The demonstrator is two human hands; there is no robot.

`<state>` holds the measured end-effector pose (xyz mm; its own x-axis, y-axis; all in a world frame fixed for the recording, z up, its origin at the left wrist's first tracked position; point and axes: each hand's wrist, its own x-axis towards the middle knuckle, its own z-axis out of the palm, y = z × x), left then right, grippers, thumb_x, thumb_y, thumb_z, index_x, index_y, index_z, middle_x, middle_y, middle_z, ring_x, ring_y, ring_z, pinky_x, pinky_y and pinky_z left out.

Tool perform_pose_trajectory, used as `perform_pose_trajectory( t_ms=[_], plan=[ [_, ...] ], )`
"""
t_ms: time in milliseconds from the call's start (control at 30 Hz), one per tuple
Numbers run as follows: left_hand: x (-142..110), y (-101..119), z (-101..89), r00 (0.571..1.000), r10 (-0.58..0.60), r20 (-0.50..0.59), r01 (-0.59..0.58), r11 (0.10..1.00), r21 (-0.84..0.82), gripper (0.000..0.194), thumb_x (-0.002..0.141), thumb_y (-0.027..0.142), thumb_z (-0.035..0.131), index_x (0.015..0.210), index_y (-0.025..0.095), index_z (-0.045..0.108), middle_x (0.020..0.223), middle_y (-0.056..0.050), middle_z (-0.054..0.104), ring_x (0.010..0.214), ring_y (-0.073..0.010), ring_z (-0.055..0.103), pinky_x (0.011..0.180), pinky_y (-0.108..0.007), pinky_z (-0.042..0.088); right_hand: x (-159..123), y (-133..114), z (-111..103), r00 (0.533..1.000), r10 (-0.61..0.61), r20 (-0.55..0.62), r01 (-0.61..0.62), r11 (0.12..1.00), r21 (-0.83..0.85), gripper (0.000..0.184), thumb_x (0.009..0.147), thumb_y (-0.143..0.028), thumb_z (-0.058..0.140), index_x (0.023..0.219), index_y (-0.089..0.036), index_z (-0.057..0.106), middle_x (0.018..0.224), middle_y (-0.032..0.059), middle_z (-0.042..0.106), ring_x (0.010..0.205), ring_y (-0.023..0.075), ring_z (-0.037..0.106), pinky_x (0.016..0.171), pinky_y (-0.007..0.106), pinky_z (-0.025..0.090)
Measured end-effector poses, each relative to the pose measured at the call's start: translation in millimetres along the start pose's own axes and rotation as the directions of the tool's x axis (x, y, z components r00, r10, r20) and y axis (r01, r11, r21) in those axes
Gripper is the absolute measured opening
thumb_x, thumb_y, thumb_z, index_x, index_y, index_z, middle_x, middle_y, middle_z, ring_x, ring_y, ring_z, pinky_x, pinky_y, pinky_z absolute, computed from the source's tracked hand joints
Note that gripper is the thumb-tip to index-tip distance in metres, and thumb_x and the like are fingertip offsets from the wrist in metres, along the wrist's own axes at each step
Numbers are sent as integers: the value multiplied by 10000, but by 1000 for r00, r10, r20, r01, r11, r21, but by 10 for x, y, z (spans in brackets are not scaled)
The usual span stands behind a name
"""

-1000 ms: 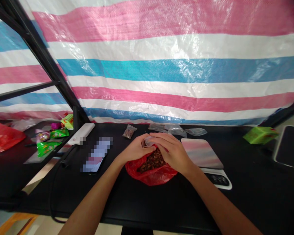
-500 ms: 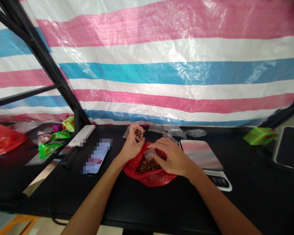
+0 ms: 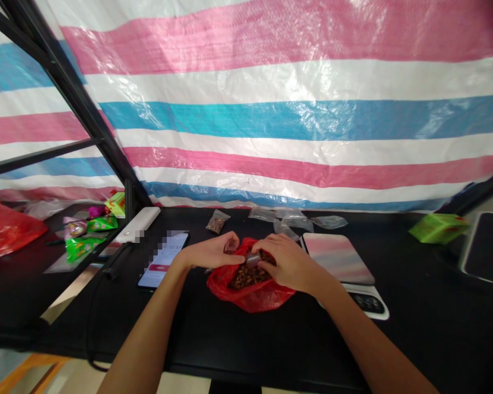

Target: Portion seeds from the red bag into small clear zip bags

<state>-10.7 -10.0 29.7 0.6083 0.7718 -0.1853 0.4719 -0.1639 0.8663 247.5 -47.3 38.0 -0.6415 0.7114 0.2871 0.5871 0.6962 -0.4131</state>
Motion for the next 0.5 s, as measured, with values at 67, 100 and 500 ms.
perform_pose_trajectory(
  t_ms=[67,100,500],
  plan=[
    [6,-6,16,1000,13,14,-12,999,-47,289,764,264,702,985,203,526,875,27,562,788,-154,546,690,-257,434,6,-7,8,1000,7,8,-7,1000,-8,257,873,-136,720,1103,-236,665,1042,37,729,1018,228,623,930,371,414],
    [15,-10,22,1000,17,13,-16,997,-69,282,756,224,676,992,204,522,885,26,568,800,-155,552,700,-257,439,7,-12,8,1000,8,15,-8,1000,-6,250,866,-135,729,1086,-234,661,1033,35,725,1009,227,621,915,365,414],
    [148,16,112,971,-138,-195,59,929,-365,251,750,220,607,992,207,545,880,33,585,714,-115,526,661,-233,404,17,-69,78,1000,13,13,-14,997,76,327,824,-5,658,1067,-222,644,1022,31,715,1008,215,625,923,351,397]
  ],
)
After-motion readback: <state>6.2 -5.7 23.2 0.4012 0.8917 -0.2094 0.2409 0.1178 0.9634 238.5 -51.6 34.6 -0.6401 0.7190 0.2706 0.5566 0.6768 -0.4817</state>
